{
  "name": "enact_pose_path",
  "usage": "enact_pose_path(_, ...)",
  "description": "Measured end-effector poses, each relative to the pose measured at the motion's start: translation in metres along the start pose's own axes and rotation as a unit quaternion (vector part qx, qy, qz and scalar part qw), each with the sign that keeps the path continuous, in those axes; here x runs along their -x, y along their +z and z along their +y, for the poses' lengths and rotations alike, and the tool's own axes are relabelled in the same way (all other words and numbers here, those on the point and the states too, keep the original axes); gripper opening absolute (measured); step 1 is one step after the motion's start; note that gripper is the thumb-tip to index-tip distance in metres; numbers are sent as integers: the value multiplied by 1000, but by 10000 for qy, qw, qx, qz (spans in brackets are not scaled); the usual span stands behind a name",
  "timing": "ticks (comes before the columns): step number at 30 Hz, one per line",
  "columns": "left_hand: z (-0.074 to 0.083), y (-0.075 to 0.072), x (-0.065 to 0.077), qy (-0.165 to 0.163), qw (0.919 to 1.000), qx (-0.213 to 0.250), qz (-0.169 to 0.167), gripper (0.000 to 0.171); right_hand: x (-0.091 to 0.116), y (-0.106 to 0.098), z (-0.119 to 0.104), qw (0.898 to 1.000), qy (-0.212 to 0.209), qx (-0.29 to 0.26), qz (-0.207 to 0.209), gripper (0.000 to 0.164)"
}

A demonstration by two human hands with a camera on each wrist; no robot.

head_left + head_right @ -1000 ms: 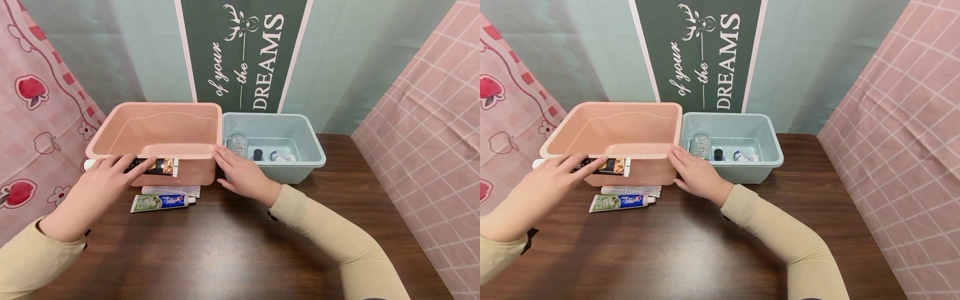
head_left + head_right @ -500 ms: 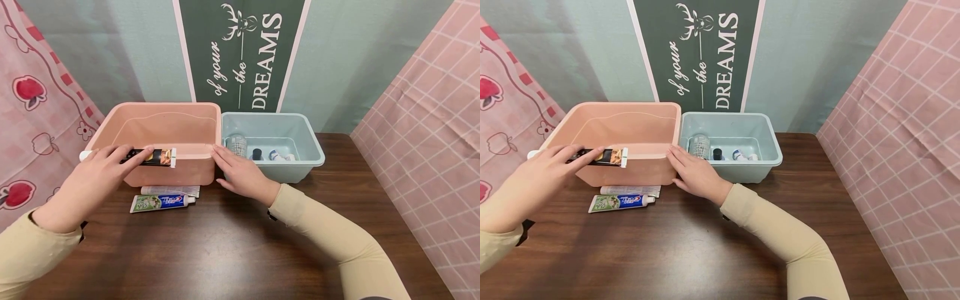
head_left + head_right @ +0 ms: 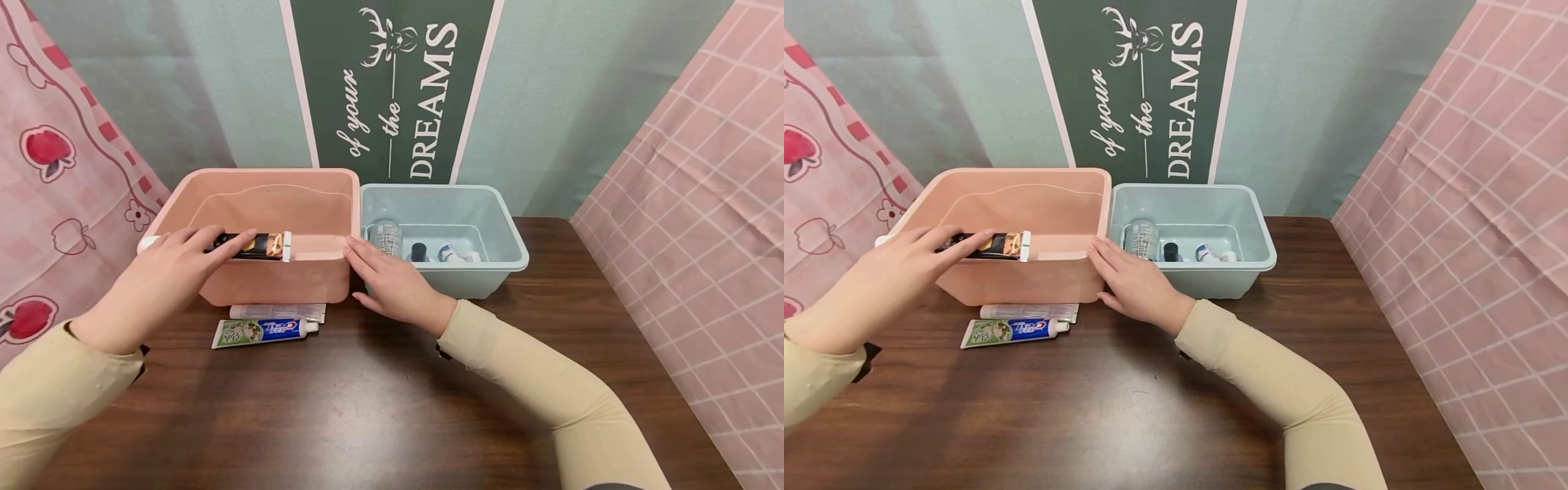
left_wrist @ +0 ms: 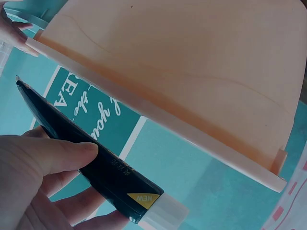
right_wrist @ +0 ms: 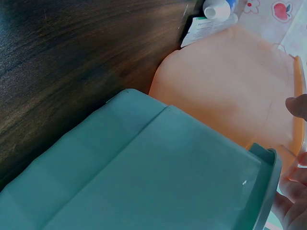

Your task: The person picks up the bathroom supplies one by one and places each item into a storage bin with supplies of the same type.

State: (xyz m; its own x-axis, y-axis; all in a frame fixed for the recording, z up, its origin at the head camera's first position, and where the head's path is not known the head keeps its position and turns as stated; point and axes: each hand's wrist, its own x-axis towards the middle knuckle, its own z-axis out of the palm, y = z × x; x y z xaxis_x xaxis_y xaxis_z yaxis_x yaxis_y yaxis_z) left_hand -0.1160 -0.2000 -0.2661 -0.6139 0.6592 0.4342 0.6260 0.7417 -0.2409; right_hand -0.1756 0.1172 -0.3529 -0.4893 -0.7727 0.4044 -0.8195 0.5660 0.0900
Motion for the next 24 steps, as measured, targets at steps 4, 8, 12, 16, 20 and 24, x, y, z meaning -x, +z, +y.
enact_pose_path(4, -3, 4, -1, -60, 9999, 53, -147, 76, 0, 0, 0, 10000, -16, 22, 24, 73)
enact_pose_path(8, -6, 7, -2, -71, 9996, 74, -273, 79, 0, 1, 0, 10000, -8, 35, 10, 72)
enact_pose_path(12, -9, 8, -5, -53, 9993, 104, -357, 82, 0, 1, -1, 10000, 36, 37, -33, 72)
enact_pose_path(16, -13, 10, -9, -93, 9984, 234, -498, 81, 0, 1, -1, 10000, 60, 56, -49, 72)
enact_pose_path(20, -15, 11, -11, -107, 9975, 261, -641, 80, 0, 1, 0, 10000, 48, 59, -44, 72)
enact_pose_path(24, -17, 11, -12, -89, 9974, 117, -711, 83, 0, 2, 0, 10000, 32, 66, -28, 72)
